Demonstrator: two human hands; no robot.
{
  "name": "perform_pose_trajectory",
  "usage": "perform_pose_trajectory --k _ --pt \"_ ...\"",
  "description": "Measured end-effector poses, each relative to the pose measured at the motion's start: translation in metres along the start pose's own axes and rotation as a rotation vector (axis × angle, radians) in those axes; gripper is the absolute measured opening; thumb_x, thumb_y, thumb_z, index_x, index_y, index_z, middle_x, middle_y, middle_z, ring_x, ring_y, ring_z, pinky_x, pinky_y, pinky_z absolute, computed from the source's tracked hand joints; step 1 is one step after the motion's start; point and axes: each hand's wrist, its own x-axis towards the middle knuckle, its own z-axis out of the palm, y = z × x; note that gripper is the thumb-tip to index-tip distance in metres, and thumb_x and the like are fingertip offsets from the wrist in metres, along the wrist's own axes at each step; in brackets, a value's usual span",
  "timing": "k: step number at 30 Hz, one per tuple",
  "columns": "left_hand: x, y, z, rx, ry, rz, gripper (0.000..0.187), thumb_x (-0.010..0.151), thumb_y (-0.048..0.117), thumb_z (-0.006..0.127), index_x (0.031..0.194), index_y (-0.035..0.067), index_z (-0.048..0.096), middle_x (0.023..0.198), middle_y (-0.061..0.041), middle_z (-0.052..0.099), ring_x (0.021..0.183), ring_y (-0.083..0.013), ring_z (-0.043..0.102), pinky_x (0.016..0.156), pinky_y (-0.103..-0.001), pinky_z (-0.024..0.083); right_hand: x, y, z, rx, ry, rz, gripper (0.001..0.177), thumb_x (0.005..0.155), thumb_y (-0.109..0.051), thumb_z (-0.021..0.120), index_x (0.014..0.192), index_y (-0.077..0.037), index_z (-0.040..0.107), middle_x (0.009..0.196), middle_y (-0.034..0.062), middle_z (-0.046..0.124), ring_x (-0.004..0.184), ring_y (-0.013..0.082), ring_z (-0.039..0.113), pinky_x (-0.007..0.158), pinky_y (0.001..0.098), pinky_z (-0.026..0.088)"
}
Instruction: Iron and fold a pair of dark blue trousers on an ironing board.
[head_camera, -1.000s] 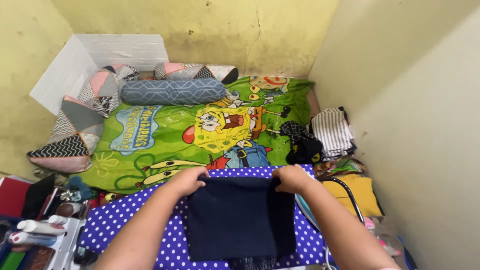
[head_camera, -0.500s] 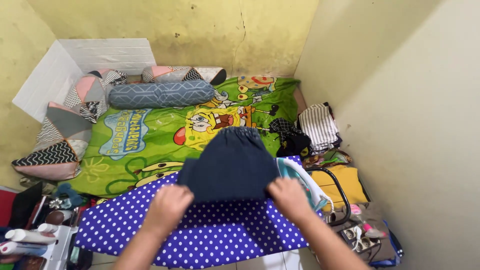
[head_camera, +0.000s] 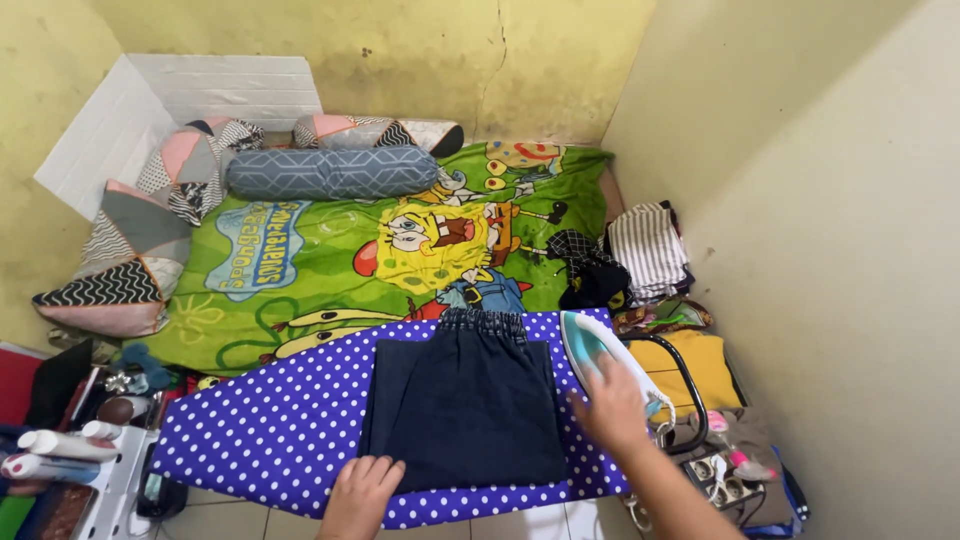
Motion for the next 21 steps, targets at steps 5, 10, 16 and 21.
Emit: perform_pose_trajectory --k 5,10,16,21 --pt "-0.004 0.009 0.007 0.073 -0.048 -0.074 0.048 0.078 0.006 0.060 0.125 0.011 0.066 0.111 -0.007 0.062 0.103 -0.0255 0.058 0.093 -0.042 0.044 0.051 0.052 0.021 -0.183 -0.386 0.343 0.076 0.075 -0.034 0.082 0.138 -0.006 0.050 0.127 0.0195 0.060 0.118 0.0380 0.059 0.098 0.0462 0.048" --pt "-0.001 0.016 0.008 0.082 -0.008 -0.112 0.047 0.076 0.008 0.061 0.123 0.012 0.066 0.111 -0.007 0.062 0.105 -0.0265 0.058 0.094 -0.043 0.043 0.066 0.134 0.087 -0.080 -0.581 0.466 0.047 0.084 -0.025 0.076 0.123 -0.002 0.063 0.120 0.0222 0.069 0.110 0.0390 0.069 0.096 0.0450 0.056" --pt "0.000 0.023 -0.002 0.050 -0.118 -0.217 0.052 0.079 0.005 0.059 0.130 0.015 0.066 0.116 -0.005 0.061 0.107 -0.0255 0.057 0.097 -0.043 0.042 0.097 0.136 0.014 0.107 -0.546 0.622 0.054 0.075 -0.023 0.078 0.124 -0.005 0.063 0.112 0.0225 0.073 0.105 0.0379 0.072 0.097 0.0464 0.056" --pt "-0.004 0.031 -0.002 -0.075 -0.077 -0.443 0.042 0.081 0.006 0.061 0.120 0.019 0.066 0.113 -0.001 0.062 0.114 -0.0221 0.057 0.104 -0.041 0.043 0.106 0.093 -0.058 0.181 -0.455 0.419 0.056 0.078 -0.028 0.074 0.128 -0.007 0.062 0.109 0.0212 0.075 0.101 0.0381 0.073 0.091 0.0467 0.057"
